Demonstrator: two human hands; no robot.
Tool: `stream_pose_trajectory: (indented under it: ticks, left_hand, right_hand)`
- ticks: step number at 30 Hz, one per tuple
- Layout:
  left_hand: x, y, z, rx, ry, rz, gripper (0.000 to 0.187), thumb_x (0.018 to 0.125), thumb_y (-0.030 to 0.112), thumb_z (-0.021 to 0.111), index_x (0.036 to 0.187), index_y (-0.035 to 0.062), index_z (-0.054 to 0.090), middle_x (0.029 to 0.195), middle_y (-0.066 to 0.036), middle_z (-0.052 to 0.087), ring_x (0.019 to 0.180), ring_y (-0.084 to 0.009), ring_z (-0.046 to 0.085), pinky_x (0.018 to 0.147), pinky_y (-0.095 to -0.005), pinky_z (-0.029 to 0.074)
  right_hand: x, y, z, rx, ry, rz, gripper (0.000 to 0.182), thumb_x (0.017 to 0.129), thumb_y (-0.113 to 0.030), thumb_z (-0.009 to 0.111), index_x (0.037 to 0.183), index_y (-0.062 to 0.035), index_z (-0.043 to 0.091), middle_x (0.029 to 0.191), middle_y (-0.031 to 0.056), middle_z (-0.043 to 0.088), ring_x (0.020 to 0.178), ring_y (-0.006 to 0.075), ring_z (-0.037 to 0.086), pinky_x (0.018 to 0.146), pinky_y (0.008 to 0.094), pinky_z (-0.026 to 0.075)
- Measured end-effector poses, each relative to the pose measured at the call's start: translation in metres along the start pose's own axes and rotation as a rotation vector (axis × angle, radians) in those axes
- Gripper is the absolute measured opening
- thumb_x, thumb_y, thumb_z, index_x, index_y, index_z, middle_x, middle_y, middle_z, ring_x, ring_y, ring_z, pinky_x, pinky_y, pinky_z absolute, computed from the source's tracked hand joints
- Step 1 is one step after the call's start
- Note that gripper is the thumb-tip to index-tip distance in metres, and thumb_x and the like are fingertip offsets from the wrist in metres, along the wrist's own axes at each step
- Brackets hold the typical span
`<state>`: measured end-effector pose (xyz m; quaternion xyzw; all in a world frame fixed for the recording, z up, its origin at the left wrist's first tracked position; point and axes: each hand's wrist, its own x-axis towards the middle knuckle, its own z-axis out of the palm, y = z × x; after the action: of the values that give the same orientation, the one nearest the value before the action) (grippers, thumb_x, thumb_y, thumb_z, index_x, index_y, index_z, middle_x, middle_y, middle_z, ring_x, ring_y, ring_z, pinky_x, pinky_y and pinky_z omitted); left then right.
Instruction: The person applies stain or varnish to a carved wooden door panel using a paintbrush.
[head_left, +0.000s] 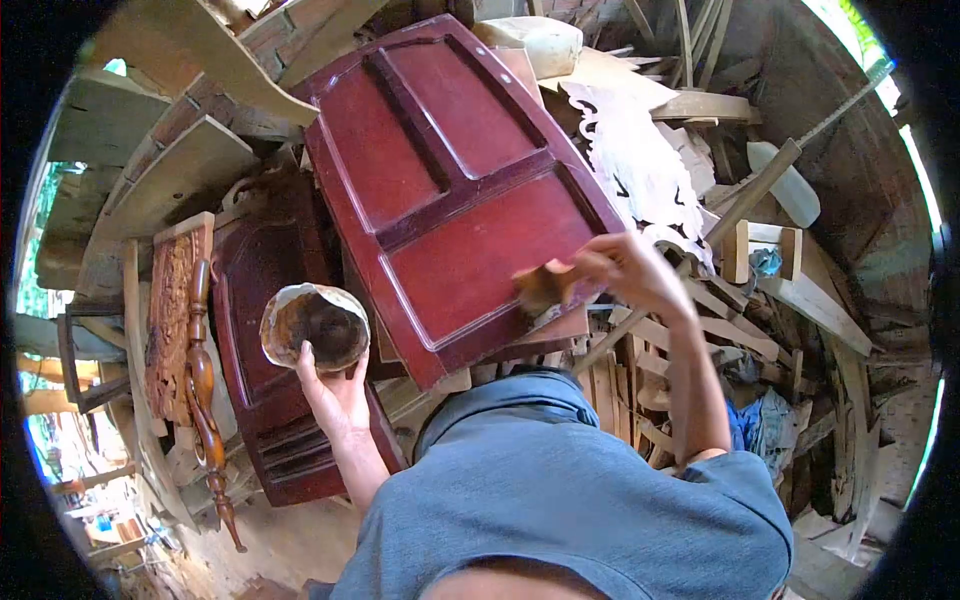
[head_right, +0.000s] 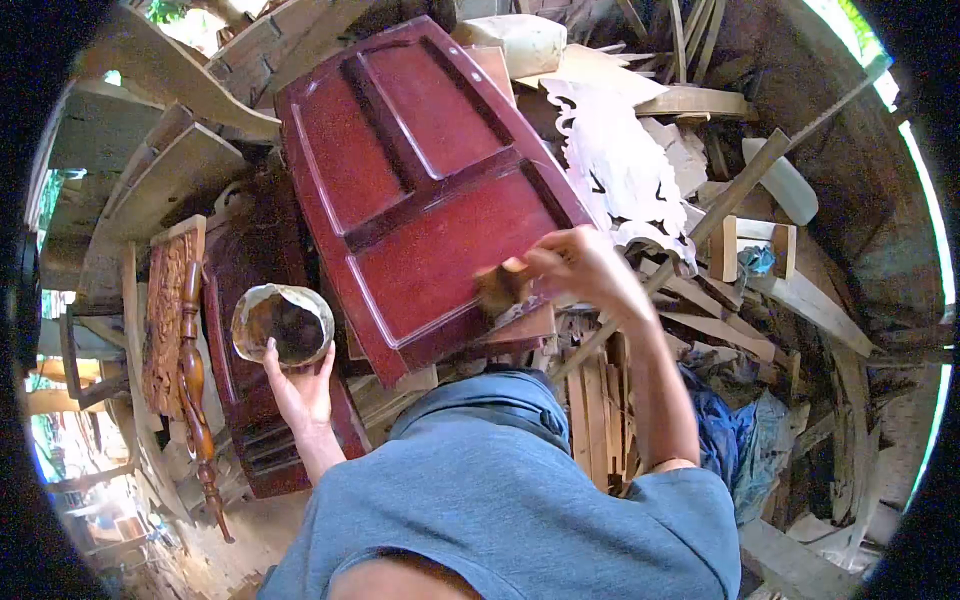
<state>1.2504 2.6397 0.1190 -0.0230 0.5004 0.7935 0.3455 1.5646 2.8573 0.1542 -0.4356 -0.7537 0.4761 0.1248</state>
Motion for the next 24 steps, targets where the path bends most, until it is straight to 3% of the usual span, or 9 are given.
stream_pose_trajectory:
  ticks: [4,6,7,10,12,15,18,21,24]
  left_hand:
    - [0.003,0.001,0.001,-0.040,-0.039,-0.036,0.068,0.087,0.036,0.066,0.143,0.0162,0.034,0.144,-0.008,0.036,0.132,-0.0290,0.037,0.103,-0.0579,0.038]
    - [0.003,0.002,0.001,-0.049,-0.064,-0.048,0.068,0.086,0.036,0.066,0.142,0.0156,0.034,0.144,-0.008,0.036,0.132,-0.0292,0.037,0.104,-0.0583,0.037]
    - [0.003,0.002,0.001,-0.050,-0.065,-0.042,0.068,0.086,0.036,0.066,0.142,0.0156,0.034,0.144,-0.008,0.036,0.132,-0.0292,0.037,0.104,-0.0583,0.037]
    - [0.000,0.006,0.003,-0.058,-0.035,-0.017,0.068,0.086,0.035,0.067,0.142,0.0155,0.034,0.143,-0.008,0.036,0.132,-0.0293,0.036,0.105,-0.0586,0.037]
    - [-0.003,0.008,0.003,-0.023,0.008,0.015,0.068,0.087,0.038,0.064,0.143,0.0137,0.033,0.141,-0.012,0.039,0.129,-0.0304,0.041,0.104,-0.0549,0.038]
    - [-0.004,0.009,-0.003,-0.036,0.007,0.021,0.067,0.087,0.038,0.063,0.143,0.0146,0.034,0.141,-0.012,0.038,0.129,-0.0305,0.041,0.103,-0.0547,0.039]
    - [0.002,0.011,-0.020,-0.094,-0.021,-0.032,0.070,0.086,0.035,0.067,0.144,0.0172,0.032,0.144,-0.009,0.036,0.132,-0.0294,0.036,0.105,-0.0577,0.036]
    - [-0.002,0.012,-0.019,-0.071,0.025,-0.011,0.070,0.085,0.035,0.067,0.144,0.0180,0.032,0.143,-0.008,0.038,0.132,-0.0286,0.037,0.105,-0.0576,0.036]
    - [-0.004,0.014,-0.018,-0.065,0.059,0.004,0.070,0.085,0.036,0.068,0.144,0.0183,0.033,0.143,-0.008,0.037,0.132,-0.0280,0.037,0.105,-0.0574,0.036]
  right_hand:
    - [-0.005,0.001,-0.040,-0.339,0.398,0.106,0.019,0.094,-0.018,0.058,0.098,-0.0038,0.070,0.081,0.0097,0.072,0.069,0.0122,0.066,0.063,0.0284,0.052]
    - [-0.002,0.009,-0.044,-0.736,0.685,-0.128,0.017,0.093,-0.016,0.060,0.098,-0.0026,0.070,0.084,0.0103,0.071,0.071,0.0129,0.067,0.065,0.0285,0.052]
    - [-0.003,0.008,-0.044,-0.733,0.687,-0.133,0.017,0.093,-0.016,0.060,0.098,-0.0026,0.070,0.084,0.0103,0.071,0.071,0.0129,0.067,0.065,0.0285,0.052]
    - [-0.002,0.006,-0.046,-0.302,0.371,-0.227,0.015,0.089,-0.011,0.063,0.100,-0.0026,0.069,0.083,0.0088,0.070,0.075,0.0134,0.067,0.069,0.0274,0.052]
    - [0.000,-0.008,-0.059,-0.437,0.079,-0.124,0.015,0.089,-0.012,0.064,0.100,-0.0039,0.069,0.082,0.0080,0.069,0.077,0.0130,0.066,0.069,0.0275,0.051]
    - [0.046,0.022,-0.078,-0.536,0.109,-0.090,0.014,0.090,-0.014,0.063,0.098,-0.0037,0.069,0.083,0.0089,0.068,0.075,0.0140,0.064,0.068,0.0302,0.050]
    - [0.088,0.033,-0.089,-0.598,0.402,-0.446,0.016,0.091,-0.015,0.062,0.100,-0.0036,0.069,0.083,0.0098,0.068,0.078,0.0199,0.065,0.071,0.0323,0.051]
    - [0.096,0.025,-0.088,-0.533,0.436,-0.464,0.017,0.090,-0.017,0.063,0.099,-0.0047,0.070,0.083,0.0105,0.068,0.078,0.0219,0.065,0.071,0.0331,0.051]
    - [0.072,0.029,-0.082,-0.720,0.209,-0.333,0.017,0.089,-0.020,0.065,0.098,-0.0064,0.071,0.080,0.0097,0.068,0.073,0.0211,0.066,0.068,0.0344,0.052]
